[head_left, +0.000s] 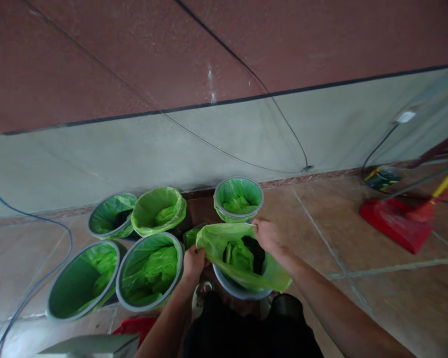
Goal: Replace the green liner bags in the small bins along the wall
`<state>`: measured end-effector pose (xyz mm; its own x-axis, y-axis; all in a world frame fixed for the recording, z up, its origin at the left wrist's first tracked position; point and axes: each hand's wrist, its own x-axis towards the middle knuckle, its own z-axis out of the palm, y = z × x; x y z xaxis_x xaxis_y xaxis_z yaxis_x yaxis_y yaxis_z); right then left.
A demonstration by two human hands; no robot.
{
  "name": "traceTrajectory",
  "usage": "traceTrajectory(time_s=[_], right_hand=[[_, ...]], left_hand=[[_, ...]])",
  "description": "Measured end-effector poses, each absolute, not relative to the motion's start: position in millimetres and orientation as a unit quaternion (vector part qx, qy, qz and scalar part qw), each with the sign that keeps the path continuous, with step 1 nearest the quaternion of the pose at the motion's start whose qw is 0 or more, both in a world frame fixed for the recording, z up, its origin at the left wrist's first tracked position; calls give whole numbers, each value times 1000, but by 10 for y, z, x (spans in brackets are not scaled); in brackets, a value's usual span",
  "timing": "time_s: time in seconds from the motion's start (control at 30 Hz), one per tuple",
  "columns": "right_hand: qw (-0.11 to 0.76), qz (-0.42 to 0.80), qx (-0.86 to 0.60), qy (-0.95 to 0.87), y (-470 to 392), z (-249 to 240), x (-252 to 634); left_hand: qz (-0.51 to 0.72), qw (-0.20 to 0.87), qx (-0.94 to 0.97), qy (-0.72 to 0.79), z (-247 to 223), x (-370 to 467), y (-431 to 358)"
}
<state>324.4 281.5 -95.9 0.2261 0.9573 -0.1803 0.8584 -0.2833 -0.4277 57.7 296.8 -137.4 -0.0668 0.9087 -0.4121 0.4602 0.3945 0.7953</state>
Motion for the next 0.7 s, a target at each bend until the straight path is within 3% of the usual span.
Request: traceTrajectory(time_s=[0.17,0.47,0.6,0.7], right_hand=[[190,140,-812,-534,2705,-651,3538],[354,280,-809,-377,2055,-875,3482],[343,337,-813,-329,1900,-1220,3427],[297,348,-833,-311,1795,-1449,3430]], left_hand=[[291,471,491,672,-1170,550,3090],[324,406,608,600,-846,883,3658],[248,332,643,644,-911,1019,3767],[187,339,626,677,-1054,1031,3566]])
